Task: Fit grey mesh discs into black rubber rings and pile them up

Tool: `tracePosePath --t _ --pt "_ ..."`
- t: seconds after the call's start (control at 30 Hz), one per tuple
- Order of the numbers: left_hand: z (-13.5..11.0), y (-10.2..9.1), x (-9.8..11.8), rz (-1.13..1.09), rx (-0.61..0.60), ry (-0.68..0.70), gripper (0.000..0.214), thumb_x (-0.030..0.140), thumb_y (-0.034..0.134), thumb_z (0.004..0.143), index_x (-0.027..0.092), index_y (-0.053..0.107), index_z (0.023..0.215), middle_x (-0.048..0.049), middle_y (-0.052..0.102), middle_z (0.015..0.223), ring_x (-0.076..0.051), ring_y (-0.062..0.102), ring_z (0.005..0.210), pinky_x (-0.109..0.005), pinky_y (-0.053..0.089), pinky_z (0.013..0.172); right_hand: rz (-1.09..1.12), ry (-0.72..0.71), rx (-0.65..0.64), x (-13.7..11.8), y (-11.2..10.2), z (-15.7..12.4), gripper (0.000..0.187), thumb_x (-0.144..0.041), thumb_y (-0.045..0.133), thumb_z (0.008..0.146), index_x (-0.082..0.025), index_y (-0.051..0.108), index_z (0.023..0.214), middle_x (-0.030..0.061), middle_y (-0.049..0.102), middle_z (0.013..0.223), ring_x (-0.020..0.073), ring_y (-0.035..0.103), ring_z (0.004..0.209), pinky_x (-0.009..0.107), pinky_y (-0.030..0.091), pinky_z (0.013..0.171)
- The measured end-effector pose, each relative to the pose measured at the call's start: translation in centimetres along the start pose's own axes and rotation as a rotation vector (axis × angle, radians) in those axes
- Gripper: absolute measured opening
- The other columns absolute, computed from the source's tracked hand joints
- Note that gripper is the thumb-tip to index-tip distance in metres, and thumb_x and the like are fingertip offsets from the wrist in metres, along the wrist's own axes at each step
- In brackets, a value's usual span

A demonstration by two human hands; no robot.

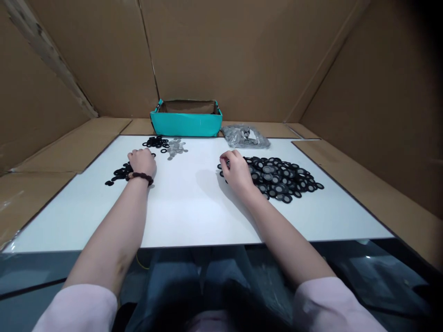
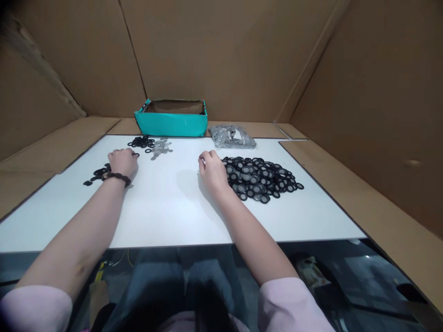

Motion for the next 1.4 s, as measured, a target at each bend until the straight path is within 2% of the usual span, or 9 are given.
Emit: tracePosePath --t 0.17,0.27,0.33,0.43,0.53,0.63,0.77,1.03,1.4 --pt "-0.2 -1.6 0.9 -0.136 0.14 0.045 0.023 0.018 0.045 0.078 0.01 0.059 0.094 -0.0228 0.062 0.103 -0.035 0.05 0.107 -0.044 0.032 0.09 0.012 -0.013 -0.021 -0.2 0.4 -0.1 0.017 -0.017 0.042 0.086 -0.015 0.059 0.088 0.0105 0.058 0.089 0.0187 0.055 0.073 0.03 0.042 0.073" --pt "-0.5 -2.7 1.6 -0.302 0.247 0.045 0.023 0.019 0.041 0.082 0.012 0.055 0.099 -0.0164 0.064 0.093 -0.03 0.056 0.094 -0.041 0.036 0.087 -0.008 -0.02 -0.054 -0.7 1.5 -0.5 0.019 -0.016 0.041 0.088 -0.015 0.059 0.094 0.0103 0.059 0.091 0.0186 0.056 0.077 0.029 0.042 0.075" --pt "-0.8 -2.9 2.0 -0.411 0.296 0.005 0.025 0.018 0.039 0.084 0.012 0.051 0.104 -0.0137 0.064 0.09 -0.027 0.059 0.087 -0.039 0.039 0.084 -0.046 -0.052 -0.151 -1.6 3.4 -0.8 0.021 -0.015 0.041 0.088 -0.015 0.059 0.098 0.0101 0.059 0.094 0.0192 0.057 0.082 0.029 0.042 0.076" --pt "-1.0 -2.6 2.1 -0.522 0.334 -0.061 0.024 0.016 0.04 0.083 0.013 0.049 0.104 -0.0118 0.063 0.087 -0.025 0.06 0.085 -0.036 0.042 0.08 -0.116 -0.201 -0.343 -4.2 7.3 -1.0 0.023 -0.017 0.041 0.09 -0.015 0.059 0.104 0.0103 0.06 0.099 0.0204 0.057 0.09 0.029 0.042 0.079" --pt "-1.1 -2.6 1.7 -0.585 0.364 -0.119 0.023 0.014 0.038 0.082 0.013 0.048 0.103 -0.0111 0.063 0.083 -0.026 0.061 0.082 -0.037 0.044 0.078 -0.132 -0.27 -0.363 -6.6 10.2 0.3 0.026 -0.019 0.039 0.092 -0.015 0.058 0.109 0.0105 0.059 0.104 0.0209 0.057 0.096 0.03 0.042 0.084" --pt "-1.2 -3.1 0.7 -0.606 0.395 -0.182 0.023 0.013 0.036 0.083 0.013 0.047 0.104 -0.0118 0.063 0.08 -0.027 0.062 0.079 -0.038 0.044 0.077 -0.116 -0.191 -0.358 -7.7 12.8 2.6 0.025 -0.024 0.045 0.091 -0.015 0.058 0.111 0.0115 0.058 0.107 0.0229 0.056 0.101 0.031 0.043 0.084" --pt "-1.3 -3.4 0.0 -0.594 0.39 -0.216 0.023 0.014 0.036 0.083 0.013 0.048 0.104 -0.0121 0.064 0.079 -0.028 0.062 0.081 -0.038 0.044 0.077 -0.06 0.054 -0.339 -7.2 15.3 5.1 0.032 -0.039 0.054 0.085 -0.015 0.059 0.106 0.012 0.056 0.114 0.0246 0.057 0.101 0.033 0.046 0.083" --pt "-0.8 -2.6 0.5 -0.544 0.37 -0.15 0.022 0.016 0.038 0.083 0.014 0.048 0.102 -0.012 0.065 0.082 -0.028 0.062 0.082 -0.039 0.044 0.077 0.017 0.246 -0.293 -5.8 16.9 7.1 0.016 -0.024 0.047 0.086 -0.019 0.06 0.095 0.0088 0.062 0.105 0.0232 0.06 0.096 0.034 0.046 0.081" --pt "-0.9 -2.5 1.2 -0.545 0.342 -0.118 0.025 0.016 0.037 0.084 0.013 0.048 0.106 -0.015 0.065 0.089 -0.029 0.062 0.086 -0.038 0.042 0.077 0.4 0.354 -0.138 -3.2 16.5 7.7 0.01 -0.013 0.046 0.083 -0.019 0.051 0.089 0.0052 0.064 0.088 0.0169 0.059 0.085 0.028 0.043 0.079"
Point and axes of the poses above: each hand's wrist, its own z-axis towards the middle knuckle, its own y-axis out of the palm, x = y × z, the point moved 8 cm from there along z, towards the middle knuckle
